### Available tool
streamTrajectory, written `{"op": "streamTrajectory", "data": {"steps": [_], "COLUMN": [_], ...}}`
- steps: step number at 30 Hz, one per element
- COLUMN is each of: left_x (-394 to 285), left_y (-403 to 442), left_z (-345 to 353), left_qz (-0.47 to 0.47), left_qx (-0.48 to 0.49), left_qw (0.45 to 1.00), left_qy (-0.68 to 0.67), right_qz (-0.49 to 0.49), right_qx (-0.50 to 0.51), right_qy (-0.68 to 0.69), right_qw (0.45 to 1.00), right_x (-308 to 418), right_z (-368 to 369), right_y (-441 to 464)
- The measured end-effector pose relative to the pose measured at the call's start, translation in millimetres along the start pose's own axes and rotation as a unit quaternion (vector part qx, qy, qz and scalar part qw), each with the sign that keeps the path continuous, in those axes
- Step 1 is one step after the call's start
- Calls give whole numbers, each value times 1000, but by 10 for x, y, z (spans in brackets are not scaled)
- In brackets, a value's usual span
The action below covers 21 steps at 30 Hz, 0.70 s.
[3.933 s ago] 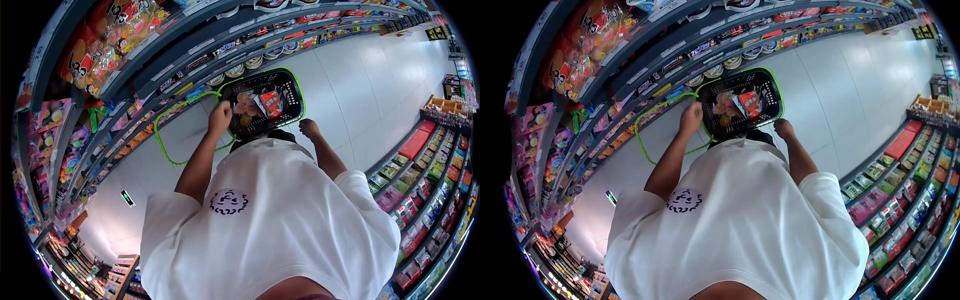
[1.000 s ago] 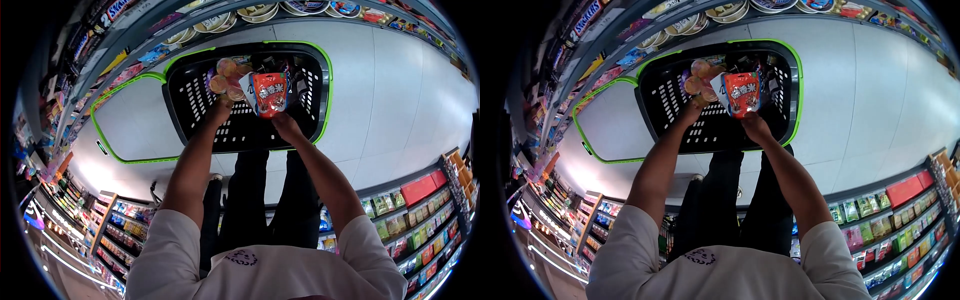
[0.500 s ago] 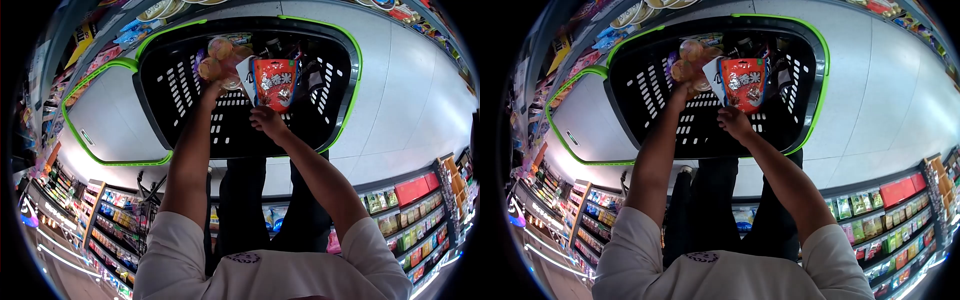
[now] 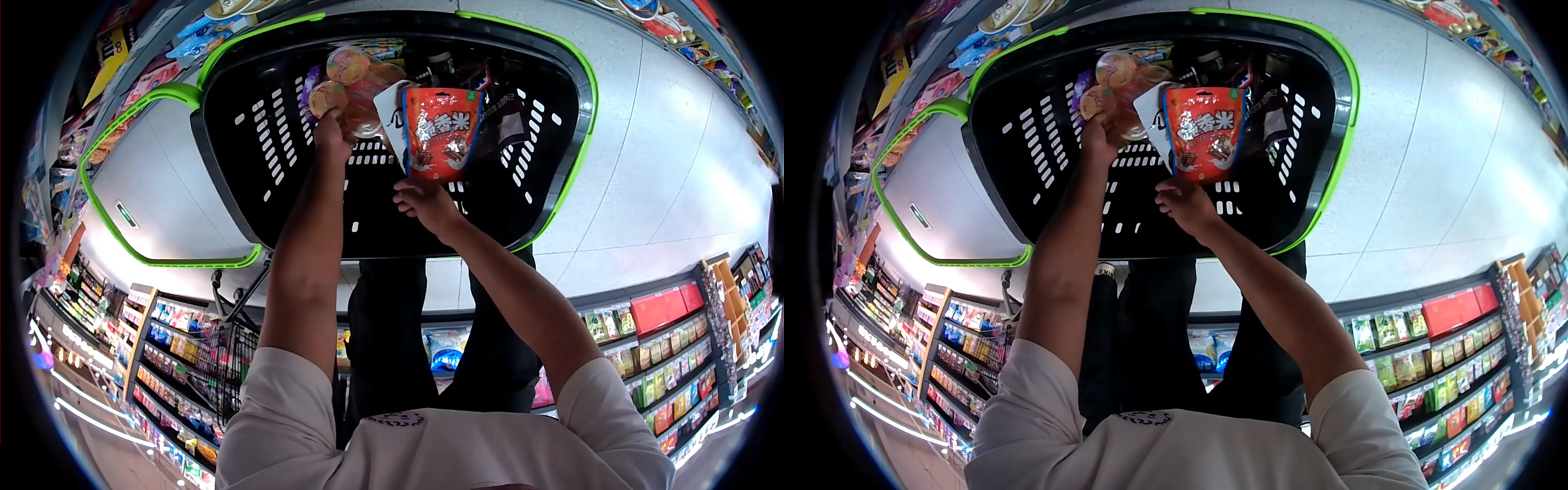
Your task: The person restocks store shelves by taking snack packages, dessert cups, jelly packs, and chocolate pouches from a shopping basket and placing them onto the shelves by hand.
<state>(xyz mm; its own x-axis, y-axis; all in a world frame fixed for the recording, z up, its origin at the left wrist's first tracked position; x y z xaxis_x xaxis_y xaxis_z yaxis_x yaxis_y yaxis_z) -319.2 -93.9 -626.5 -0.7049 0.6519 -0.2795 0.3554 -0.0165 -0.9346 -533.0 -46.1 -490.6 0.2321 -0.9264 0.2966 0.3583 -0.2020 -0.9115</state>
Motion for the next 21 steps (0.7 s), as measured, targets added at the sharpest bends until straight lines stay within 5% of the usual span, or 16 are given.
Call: {"op": "streamTrajectory", "data": {"steps": [9, 21], "left_x": [-46, -88], "left_y": [-80, -123], "left_z": [48, -146], "left_qz": [4, 176], "left_qx": [-21, -11], "left_qw": [999, 978], "left_qy": [-25, -108], "right_qz": [6, 4], "right_qx": [14, 6], "right_qy": [4, -18], "right_qw": [1000, 1000], "right_x": [8, -1], "right_z": [-30, -12], "right_y": [-12, -43]}}
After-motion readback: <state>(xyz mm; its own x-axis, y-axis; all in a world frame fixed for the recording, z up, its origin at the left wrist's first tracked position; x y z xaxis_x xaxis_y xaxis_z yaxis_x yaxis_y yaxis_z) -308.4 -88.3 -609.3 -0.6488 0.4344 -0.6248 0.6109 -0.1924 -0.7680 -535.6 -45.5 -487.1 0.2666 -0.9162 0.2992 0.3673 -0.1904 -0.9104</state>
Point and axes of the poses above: each hand's wrist, its own y-axis towards the middle knuckle, its own z-axis out of the palm, x = y × z, the point moved 8 cm from there along y, towards the middle knuckle, and after that the axes turned 12 degrees about -y, right-handed, at the moved point
